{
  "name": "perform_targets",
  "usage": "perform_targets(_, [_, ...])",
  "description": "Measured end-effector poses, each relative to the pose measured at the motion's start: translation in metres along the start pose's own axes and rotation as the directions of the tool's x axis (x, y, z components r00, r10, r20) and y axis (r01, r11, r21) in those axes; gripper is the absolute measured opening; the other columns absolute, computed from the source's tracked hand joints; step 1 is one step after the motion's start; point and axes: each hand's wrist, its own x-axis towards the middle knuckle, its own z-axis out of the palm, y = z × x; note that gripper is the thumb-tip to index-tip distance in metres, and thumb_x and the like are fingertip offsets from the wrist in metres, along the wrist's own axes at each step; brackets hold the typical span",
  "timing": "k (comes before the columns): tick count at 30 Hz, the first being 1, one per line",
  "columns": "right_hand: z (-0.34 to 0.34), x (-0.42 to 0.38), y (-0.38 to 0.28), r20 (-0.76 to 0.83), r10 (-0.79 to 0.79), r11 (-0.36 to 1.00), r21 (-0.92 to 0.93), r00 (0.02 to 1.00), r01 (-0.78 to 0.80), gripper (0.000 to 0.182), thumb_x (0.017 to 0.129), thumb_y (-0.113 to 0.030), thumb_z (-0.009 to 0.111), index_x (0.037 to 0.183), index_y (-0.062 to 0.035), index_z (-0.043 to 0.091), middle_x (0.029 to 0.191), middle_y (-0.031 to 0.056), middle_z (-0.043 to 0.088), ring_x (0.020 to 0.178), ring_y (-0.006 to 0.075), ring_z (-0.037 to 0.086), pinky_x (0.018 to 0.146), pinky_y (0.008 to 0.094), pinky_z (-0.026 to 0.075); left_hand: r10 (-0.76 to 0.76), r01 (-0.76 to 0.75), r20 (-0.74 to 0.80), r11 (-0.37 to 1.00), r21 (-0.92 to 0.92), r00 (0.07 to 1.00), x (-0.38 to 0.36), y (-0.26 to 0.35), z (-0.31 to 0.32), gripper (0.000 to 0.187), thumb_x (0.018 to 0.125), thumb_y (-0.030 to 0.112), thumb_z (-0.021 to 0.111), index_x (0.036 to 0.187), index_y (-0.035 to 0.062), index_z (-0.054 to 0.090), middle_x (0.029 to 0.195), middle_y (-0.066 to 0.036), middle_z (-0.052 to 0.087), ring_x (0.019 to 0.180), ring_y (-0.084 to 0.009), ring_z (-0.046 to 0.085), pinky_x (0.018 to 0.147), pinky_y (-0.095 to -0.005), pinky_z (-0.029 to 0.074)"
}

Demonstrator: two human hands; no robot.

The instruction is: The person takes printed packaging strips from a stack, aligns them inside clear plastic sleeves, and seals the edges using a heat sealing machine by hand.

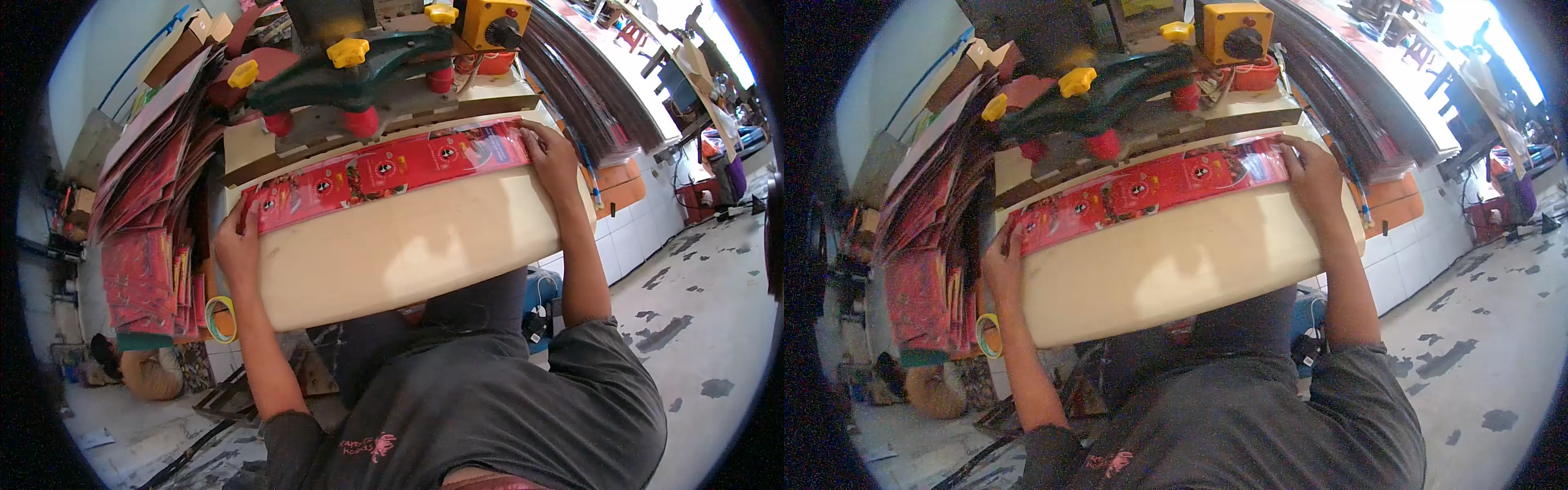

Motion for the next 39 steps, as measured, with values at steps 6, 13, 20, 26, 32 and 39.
perform_targets(6, [0.003,0.001,0.006,-0.048,-0.027,0.971,0.234,0.998,0.037,0.028,0.098,-0.026,0.065,0.123,-0.0154,0.074,0.101,0.0170,0.074,0.081,0.0255,0.070,0.077,0.0371,0.053,-0.085,0.078,-0.026,0.975,-0.207,0.996,0.003,0.000,0.000,0.046,0.095,0.036,0.072,0.124,-0.0002,0.071,0.115,-0.021,0.073,0.108,-0.0300,0.070,0.094,-0.0368,0.051])
perform_targets(13, [-0.011,-0.002,-0.010,0.018,0.101,0.977,0.186,0.995,-0.103,0.031,0.097,-0.023,0.067,0.124,-0.0096,0.072,0.069,0.0056,0.054,0.063,0.0095,0.047,0.059,0.0298,0.040,-0.162,0.154,-0.004,0.943,-0.294,0.987,0.000,0.000,-0.006,0.050,0.093,0.036,0.075,0.125,-0.0008,0.070,0.118,-0.021,0.073,0.103,-0.0250,0.070,0.093,-0.0348,0.051])
perform_targets(20, [-0.037,-0.015,-0.013,0.232,0.027,0.997,0.062,0.972,-0.042,0.044,0.097,-0.024,0.069,0.140,-0.0138,0.062,0.066,0.0005,0.042,0.062,0.0093,0.040,0.057,0.0293,0.036,-0.219,0.160,-0.116,0.909,-0.384,0.969,-0.019,0.011,-0.024,0.055,0.094,0.024,0.075,0.140,-0.0013,0.057,0.098,-0.011,0.072,0.088,-0.0140,0.066,0.085,-0.0287,0.051])
perform_targets(26, [-0.061,-0.029,-0.002,-0.008,-0.137,0.976,-0.170,0.991,0.134,0.031,0.097,-0.010,0.065,0.128,-0.0074,0.066,0.100,0.0128,0.065,0.080,0.0204,0.064,0.069,0.0340,0.052,-0.338,0.012,-0.217,0.562,-0.827,0.916,-0.079,0.040,-0.024,0.043,0.098,0.017,0.069,0.135,0.0010,0.057,0.120,-0.010,0.068,0.106,-0.0147,0.065,0.093,-0.0292,0.051])
perform_targets(32, [-0.042,-0.039,-0.148,0.207,-0.318,0.946,0.126,0.925,0.297,0.024,0.092,-0.006,0.068,0.116,-0.0039,0.070,0.094,0.0116,0.063,0.082,0.0223,0.061,0.073,0.0332,0.049,-0.194,-0.007,-0.179,0.658,-0.753,0.965,-0.096,0.041,-0.010,0.037,0.095,0.008,0.073,0.129,-0.0020,0.062,0.115,-0.008,0.069,0.105,-0.0123,0.064,0.093,-0.0251,0.049])
perform_targets(39, [0.029,-0.042,-0.256,0.316,-0.737,0.668,0.473,0.597,0.574,0.028,0.091,-0.011,0.069,0.119,-0.0059,0.070,0.098,0.0146,0.062,0.088,0.0322,0.064,0.079,0.0416,0.052,-0.103,0.043,-0.017,0.549,-0.835,0.995,-0.096,0.043,-0.018,0.042,0.093,0.004,0.074,0.132,-0.0040,0.061,0.118,-0.011,0.070,0.106,-0.0129,0.064,0.094,-0.0273,0.051])
